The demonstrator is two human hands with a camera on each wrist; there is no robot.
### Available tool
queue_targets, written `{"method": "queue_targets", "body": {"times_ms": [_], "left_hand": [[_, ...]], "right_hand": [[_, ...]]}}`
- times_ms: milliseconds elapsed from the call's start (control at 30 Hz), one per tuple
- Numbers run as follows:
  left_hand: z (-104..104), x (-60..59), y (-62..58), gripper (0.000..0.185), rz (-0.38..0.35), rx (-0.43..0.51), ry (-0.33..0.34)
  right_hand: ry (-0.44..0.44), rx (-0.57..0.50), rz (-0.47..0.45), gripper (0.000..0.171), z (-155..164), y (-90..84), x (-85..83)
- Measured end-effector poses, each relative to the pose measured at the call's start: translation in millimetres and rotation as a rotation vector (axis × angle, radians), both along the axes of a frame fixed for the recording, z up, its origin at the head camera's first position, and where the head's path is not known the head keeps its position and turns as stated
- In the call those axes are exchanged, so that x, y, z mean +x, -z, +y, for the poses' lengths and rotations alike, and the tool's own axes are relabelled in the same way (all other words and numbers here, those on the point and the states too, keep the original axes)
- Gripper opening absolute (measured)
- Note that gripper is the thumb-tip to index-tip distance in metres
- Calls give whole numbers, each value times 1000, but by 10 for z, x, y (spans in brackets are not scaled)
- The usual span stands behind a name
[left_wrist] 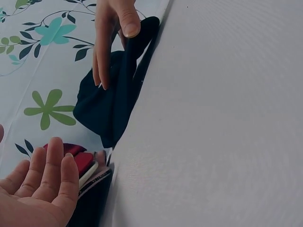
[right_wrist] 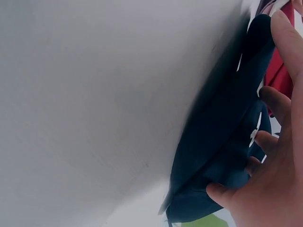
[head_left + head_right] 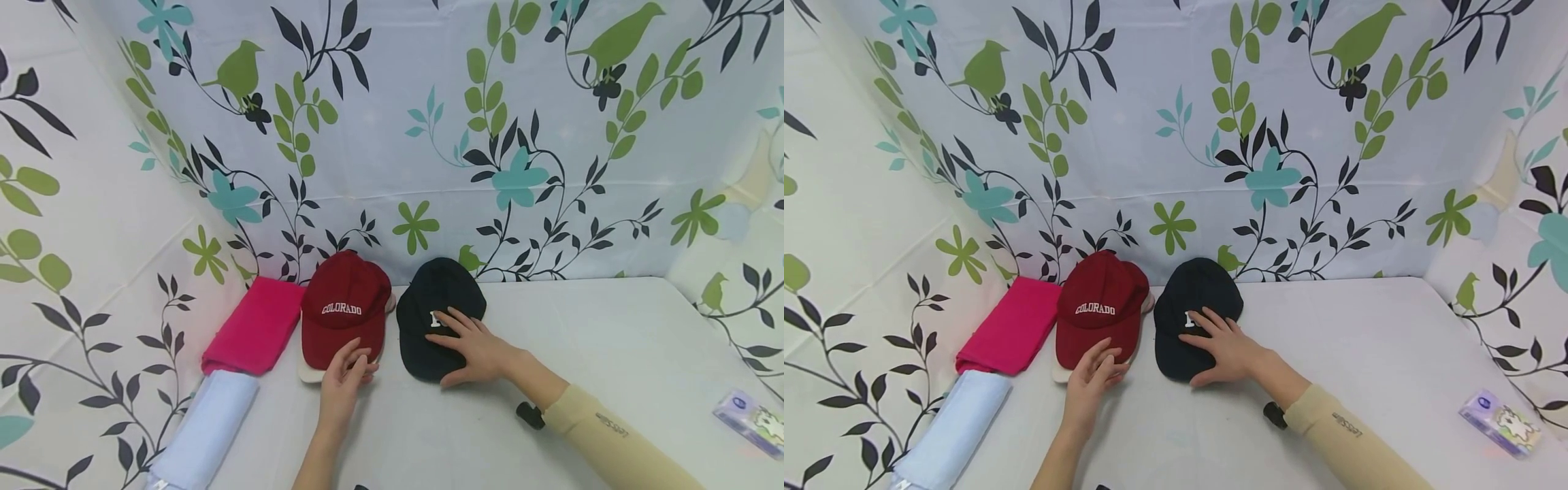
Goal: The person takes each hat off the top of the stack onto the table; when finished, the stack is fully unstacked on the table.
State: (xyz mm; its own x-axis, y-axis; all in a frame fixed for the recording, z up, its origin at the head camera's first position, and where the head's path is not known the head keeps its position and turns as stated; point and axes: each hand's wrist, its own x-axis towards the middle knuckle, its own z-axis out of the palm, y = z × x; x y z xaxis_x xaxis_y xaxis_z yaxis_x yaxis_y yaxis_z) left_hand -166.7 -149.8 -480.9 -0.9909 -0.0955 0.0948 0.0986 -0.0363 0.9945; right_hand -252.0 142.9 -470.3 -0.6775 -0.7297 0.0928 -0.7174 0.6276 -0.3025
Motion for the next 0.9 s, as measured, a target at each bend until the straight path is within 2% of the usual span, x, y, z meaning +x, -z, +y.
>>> {"method": "queue_targets", "body": {"times_ms": [400, 600, 900], "left_hand": [[-77, 27, -7, 47, 24, -10, -29], [-145, 51, -2, 45, 10, -27, -55], [-223, 73, 4, 44, 18, -21, -70]], "right_hand": [[-15, 7, -10, 86, -40, -15, -100], [-10, 18, -24, 86, -53, -21, -113], [13, 36, 24, 79, -93, -140, -137]]}}
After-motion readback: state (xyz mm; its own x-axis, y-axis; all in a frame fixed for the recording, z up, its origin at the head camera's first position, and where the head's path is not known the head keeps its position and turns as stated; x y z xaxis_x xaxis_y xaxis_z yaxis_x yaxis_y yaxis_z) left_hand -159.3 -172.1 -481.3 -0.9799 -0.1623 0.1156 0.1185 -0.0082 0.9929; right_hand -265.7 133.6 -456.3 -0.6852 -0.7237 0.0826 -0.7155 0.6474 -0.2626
